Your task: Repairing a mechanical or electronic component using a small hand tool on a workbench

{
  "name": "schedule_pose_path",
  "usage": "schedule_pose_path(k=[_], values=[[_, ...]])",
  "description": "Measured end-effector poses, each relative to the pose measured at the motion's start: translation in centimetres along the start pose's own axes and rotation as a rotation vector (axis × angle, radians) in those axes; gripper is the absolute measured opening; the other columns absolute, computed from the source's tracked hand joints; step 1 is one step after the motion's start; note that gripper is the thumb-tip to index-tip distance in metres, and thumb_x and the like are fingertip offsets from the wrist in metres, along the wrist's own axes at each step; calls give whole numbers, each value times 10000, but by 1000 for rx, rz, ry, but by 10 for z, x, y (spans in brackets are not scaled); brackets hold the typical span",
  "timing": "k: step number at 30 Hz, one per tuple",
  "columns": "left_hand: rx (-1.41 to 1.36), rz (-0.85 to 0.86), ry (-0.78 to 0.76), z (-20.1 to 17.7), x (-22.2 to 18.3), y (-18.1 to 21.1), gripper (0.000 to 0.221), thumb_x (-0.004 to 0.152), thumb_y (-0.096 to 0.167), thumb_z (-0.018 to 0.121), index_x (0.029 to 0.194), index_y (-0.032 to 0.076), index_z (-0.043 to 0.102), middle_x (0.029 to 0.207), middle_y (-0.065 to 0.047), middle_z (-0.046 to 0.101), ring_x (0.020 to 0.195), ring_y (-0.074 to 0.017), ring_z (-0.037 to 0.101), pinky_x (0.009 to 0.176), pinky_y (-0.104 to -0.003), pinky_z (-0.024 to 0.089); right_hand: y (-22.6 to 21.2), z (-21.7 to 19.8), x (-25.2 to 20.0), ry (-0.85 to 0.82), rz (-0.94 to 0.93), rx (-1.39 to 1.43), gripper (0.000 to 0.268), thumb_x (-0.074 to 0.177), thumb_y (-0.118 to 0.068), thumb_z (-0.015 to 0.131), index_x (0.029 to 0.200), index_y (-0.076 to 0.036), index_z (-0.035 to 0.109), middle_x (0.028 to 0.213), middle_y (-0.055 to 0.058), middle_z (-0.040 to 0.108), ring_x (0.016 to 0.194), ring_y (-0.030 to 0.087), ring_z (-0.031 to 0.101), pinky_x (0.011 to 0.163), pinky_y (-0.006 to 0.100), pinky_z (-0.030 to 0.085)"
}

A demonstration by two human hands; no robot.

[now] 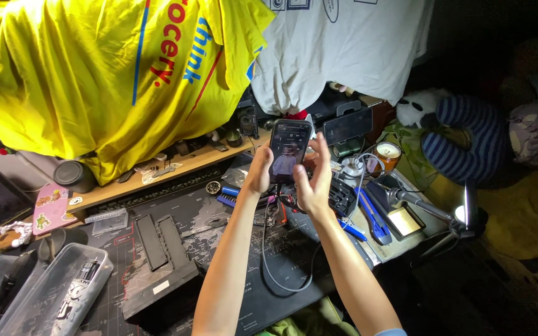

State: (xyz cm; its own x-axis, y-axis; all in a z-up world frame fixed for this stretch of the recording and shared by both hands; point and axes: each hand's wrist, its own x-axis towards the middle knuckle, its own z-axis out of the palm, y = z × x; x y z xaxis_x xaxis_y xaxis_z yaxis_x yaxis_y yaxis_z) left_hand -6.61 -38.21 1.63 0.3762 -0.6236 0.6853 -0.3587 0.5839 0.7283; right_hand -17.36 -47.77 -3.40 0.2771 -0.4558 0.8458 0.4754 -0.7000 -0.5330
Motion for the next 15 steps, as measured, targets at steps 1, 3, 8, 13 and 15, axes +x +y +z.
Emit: schedule_pose_path(k=[1,3,8,13,15], values=[[-2,0,-3,0,-1,-4,905,1124,761,337,1357,-12,746,1260,-212,751,1192,-282,637,1086,-505,493,2,0,0,2,0,-2,818,1094,-333,648,1773,-63,280,1471,258,598,1109,346,664,925,477,535],[13,-47,-26,0,-4,-11,859,1052,821,428,1267,76,798,1031,-155,747,930,-256,665,928,-450,503,5,1,-3,-11,-97,-148,870,1051,-376,737,1749,-23,357,1513,308,584,1200,489,681,936,512,572],[55,-17,-59,5,5,25,724,1055,796,475,1152,155,799,792,-35,628,710,-134,513,714,-331,429,-18,-4,7,-23,-51,-102,840,1062,-363,715,1747,-26,365,1191,227,653,883,347,746,809,458,594],[1,-2,-20,-3,-5,-9,815,1090,788,399,1241,82,776,1062,-132,745,996,-222,640,935,-395,508,-3,0,0,-39,20,-31,708,1056,-371,701,1633,-5,515,1268,234,683,1022,397,769,840,489,633],[-66,-13,-1,-7,-5,-18,838,1127,742,352,1342,36,749,1277,-162,747,1171,-243,632,1081,-446,498,-18,3,0,-53,121,88,757,1114,-335,604,1750,-59,300,1438,258,638,1239,409,706,943,531,604]])
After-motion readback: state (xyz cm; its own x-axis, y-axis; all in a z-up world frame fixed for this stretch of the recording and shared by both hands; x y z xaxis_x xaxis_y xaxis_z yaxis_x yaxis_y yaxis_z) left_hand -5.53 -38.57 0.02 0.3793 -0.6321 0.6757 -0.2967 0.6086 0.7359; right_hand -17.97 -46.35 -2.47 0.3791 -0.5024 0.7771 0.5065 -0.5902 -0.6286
